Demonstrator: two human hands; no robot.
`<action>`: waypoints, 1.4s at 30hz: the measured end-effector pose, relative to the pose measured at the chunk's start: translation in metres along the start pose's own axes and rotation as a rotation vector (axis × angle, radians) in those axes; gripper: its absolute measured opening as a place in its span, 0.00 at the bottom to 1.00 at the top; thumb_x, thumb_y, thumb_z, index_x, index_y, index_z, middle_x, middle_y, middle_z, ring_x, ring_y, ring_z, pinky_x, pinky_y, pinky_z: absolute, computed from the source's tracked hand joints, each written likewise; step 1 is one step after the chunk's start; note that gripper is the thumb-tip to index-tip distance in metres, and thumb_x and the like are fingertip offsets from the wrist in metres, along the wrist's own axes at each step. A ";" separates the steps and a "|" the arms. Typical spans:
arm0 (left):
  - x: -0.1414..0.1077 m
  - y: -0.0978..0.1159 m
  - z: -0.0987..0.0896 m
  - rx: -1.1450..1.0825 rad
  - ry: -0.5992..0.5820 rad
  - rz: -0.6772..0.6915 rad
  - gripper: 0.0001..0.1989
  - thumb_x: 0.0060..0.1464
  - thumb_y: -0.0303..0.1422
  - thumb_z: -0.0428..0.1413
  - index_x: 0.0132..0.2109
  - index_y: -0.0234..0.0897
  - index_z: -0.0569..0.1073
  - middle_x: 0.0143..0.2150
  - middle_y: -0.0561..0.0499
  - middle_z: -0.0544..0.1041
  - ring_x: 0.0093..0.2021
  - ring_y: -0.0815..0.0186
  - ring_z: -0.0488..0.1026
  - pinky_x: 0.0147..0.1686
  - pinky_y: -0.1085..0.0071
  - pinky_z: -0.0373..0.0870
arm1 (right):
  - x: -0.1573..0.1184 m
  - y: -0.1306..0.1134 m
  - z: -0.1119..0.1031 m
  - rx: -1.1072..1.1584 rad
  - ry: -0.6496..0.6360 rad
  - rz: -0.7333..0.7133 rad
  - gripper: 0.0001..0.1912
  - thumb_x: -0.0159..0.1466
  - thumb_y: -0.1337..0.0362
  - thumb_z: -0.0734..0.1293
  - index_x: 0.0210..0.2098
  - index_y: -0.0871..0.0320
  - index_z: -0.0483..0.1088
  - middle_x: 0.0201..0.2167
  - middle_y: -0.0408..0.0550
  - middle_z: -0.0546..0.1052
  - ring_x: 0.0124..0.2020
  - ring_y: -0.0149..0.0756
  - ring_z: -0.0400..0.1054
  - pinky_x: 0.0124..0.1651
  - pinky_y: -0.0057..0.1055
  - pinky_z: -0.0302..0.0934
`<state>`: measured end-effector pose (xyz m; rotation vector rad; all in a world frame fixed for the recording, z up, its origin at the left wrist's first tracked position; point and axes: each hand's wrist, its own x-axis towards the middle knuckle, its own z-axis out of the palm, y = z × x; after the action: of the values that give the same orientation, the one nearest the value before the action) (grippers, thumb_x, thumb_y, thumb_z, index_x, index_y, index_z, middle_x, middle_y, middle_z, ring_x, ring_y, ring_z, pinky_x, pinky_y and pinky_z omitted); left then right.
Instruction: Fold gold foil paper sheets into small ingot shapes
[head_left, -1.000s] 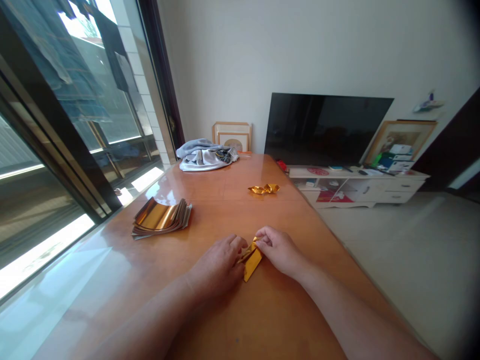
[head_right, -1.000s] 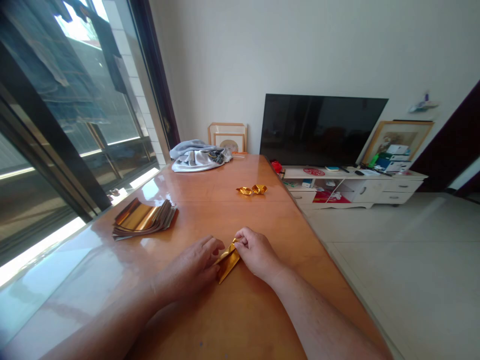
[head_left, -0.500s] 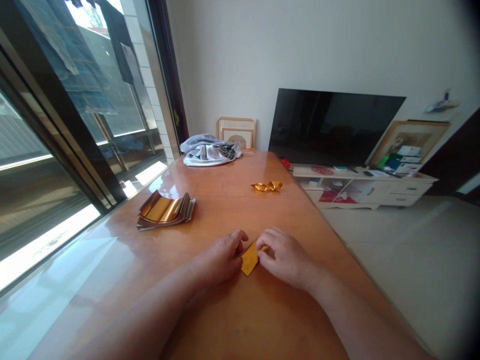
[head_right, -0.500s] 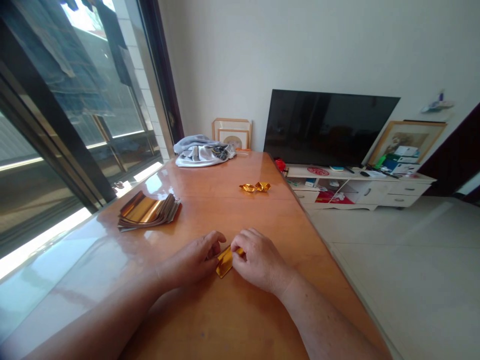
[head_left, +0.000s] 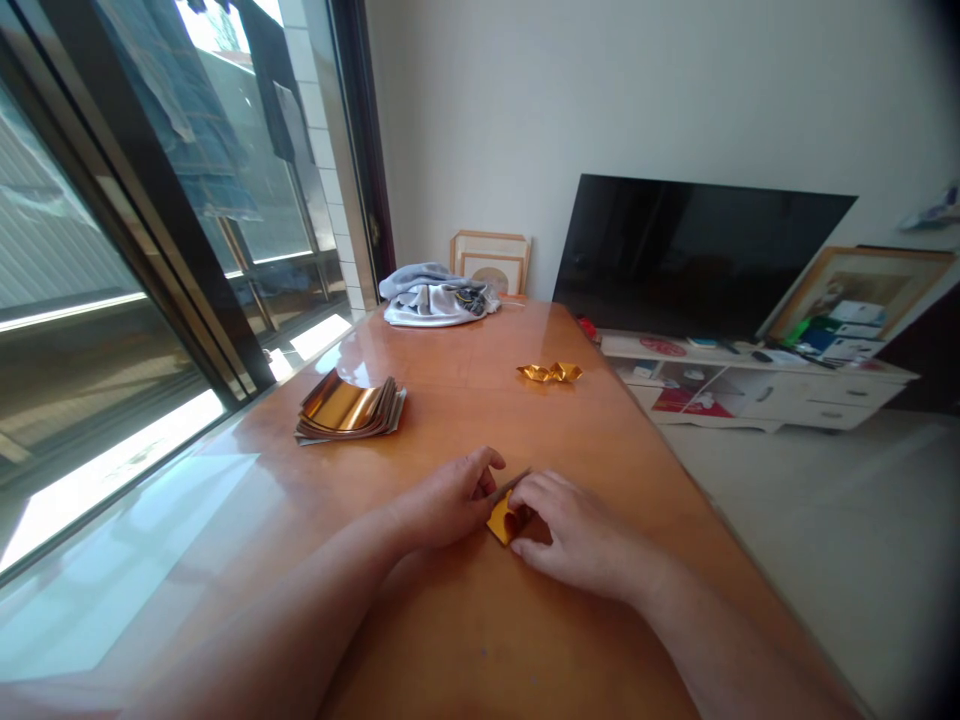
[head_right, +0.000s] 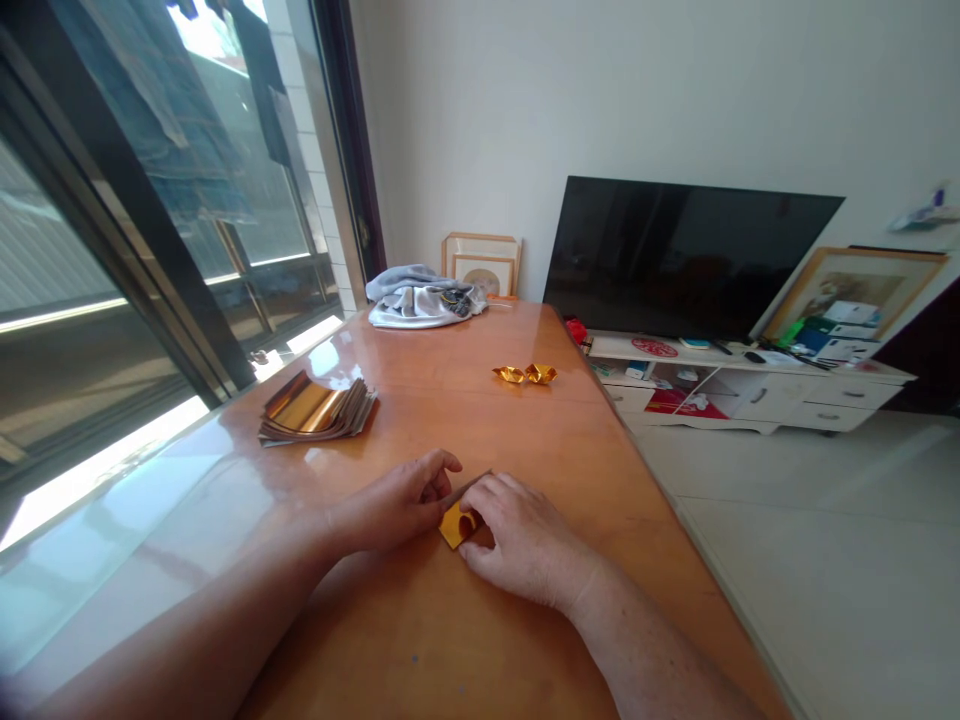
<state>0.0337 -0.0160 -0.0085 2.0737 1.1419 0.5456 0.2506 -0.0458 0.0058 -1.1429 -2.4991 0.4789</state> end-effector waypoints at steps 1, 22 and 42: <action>0.000 0.000 0.000 0.000 -0.001 0.002 0.18 0.56 0.30 0.53 0.54 0.38 0.65 0.37 0.52 0.76 0.35 0.67 0.72 0.33 0.73 0.66 | 0.000 -0.001 0.001 -0.011 0.000 -0.001 0.08 0.59 0.66 0.70 0.40 0.52 0.73 0.40 0.45 0.76 0.43 0.39 0.67 0.45 0.32 0.61; -0.006 -0.006 -0.004 0.084 -0.022 -0.069 0.17 0.52 0.32 0.55 0.51 0.40 0.67 0.32 0.57 0.74 0.30 0.69 0.68 0.27 0.75 0.59 | 0.005 0.006 0.018 -0.051 0.040 -0.048 0.07 0.68 0.64 0.64 0.40 0.52 0.76 0.39 0.48 0.75 0.42 0.40 0.66 0.46 0.36 0.62; -0.008 -0.008 -0.008 0.084 -0.044 -0.066 0.17 0.54 0.33 0.55 0.52 0.40 0.67 0.34 0.55 0.76 0.31 0.69 0.69 0.27 0.75 0.60 | 0.008 0.009 0.021 0.032 0.051 -0.003 0.08 0.66 0.67 0.64 0.33 0.52 0.74 0.35 0.45 0.75 0.37 0.37 0.66 0.42 0.34 0.60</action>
<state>0.0197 -0.0167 -0.0092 2.1001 1.2214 0.4248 0.2425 -0.0375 -0.0153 -1.1254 -2.4399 0.4812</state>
